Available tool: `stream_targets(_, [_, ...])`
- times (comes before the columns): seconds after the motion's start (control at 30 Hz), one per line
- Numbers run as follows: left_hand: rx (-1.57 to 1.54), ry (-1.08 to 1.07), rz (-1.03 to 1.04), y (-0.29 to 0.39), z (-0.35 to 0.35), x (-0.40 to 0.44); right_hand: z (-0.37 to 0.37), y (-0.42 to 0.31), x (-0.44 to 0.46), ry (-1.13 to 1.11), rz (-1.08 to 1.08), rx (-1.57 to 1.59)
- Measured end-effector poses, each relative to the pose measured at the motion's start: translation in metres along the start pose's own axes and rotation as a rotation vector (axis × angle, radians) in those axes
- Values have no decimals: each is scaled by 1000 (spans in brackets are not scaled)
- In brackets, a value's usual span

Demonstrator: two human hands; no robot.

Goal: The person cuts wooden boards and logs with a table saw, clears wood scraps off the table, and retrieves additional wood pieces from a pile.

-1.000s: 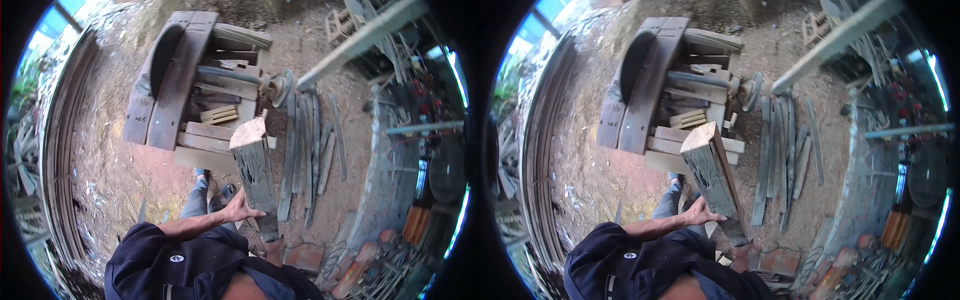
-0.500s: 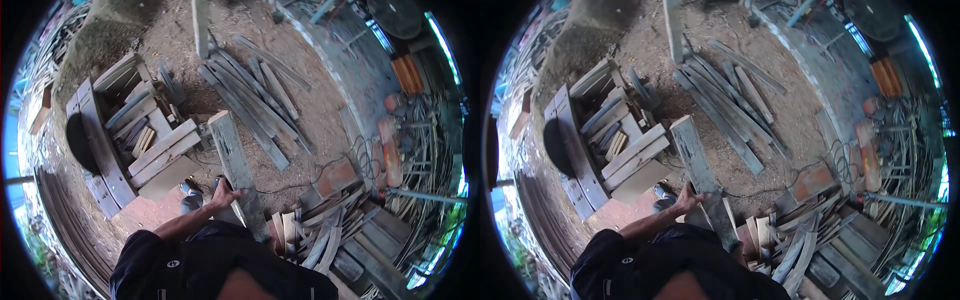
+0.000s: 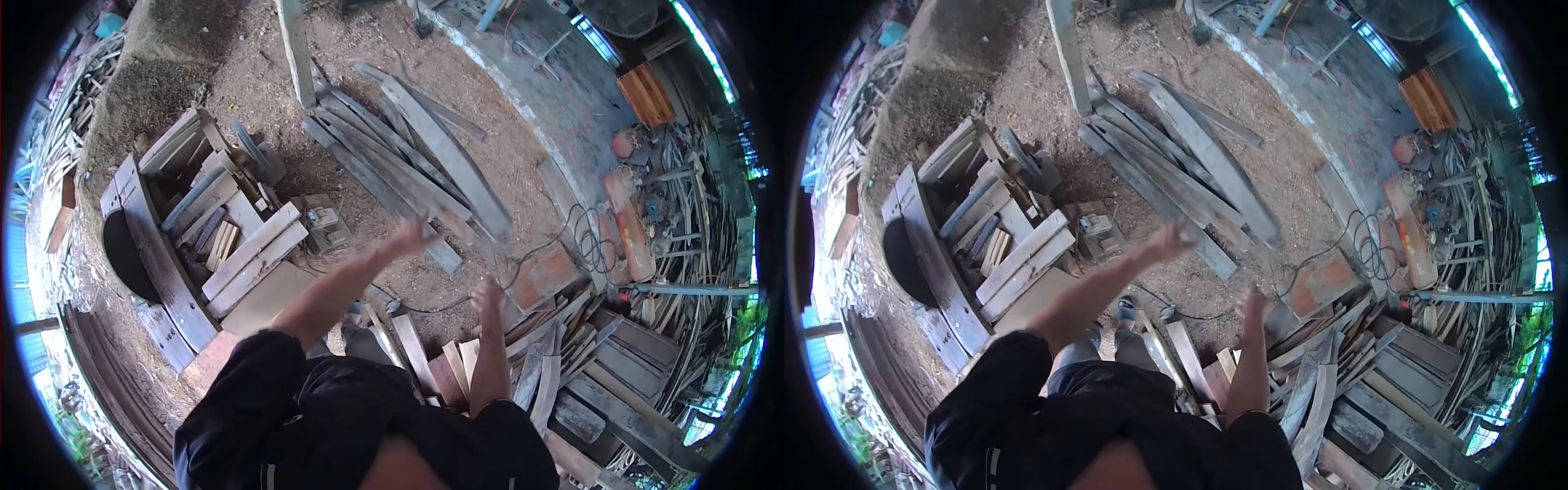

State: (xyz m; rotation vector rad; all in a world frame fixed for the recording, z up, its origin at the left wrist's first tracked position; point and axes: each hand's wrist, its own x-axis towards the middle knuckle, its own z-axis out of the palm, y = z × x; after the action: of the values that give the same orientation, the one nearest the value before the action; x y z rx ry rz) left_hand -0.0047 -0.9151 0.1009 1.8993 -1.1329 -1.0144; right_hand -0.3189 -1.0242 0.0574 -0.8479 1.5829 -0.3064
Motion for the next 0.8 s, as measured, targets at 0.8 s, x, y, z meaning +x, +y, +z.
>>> stream_targets(0.8, [-369,448,-1407,-202,123,-524,135,126,-39,-659,266,-491])
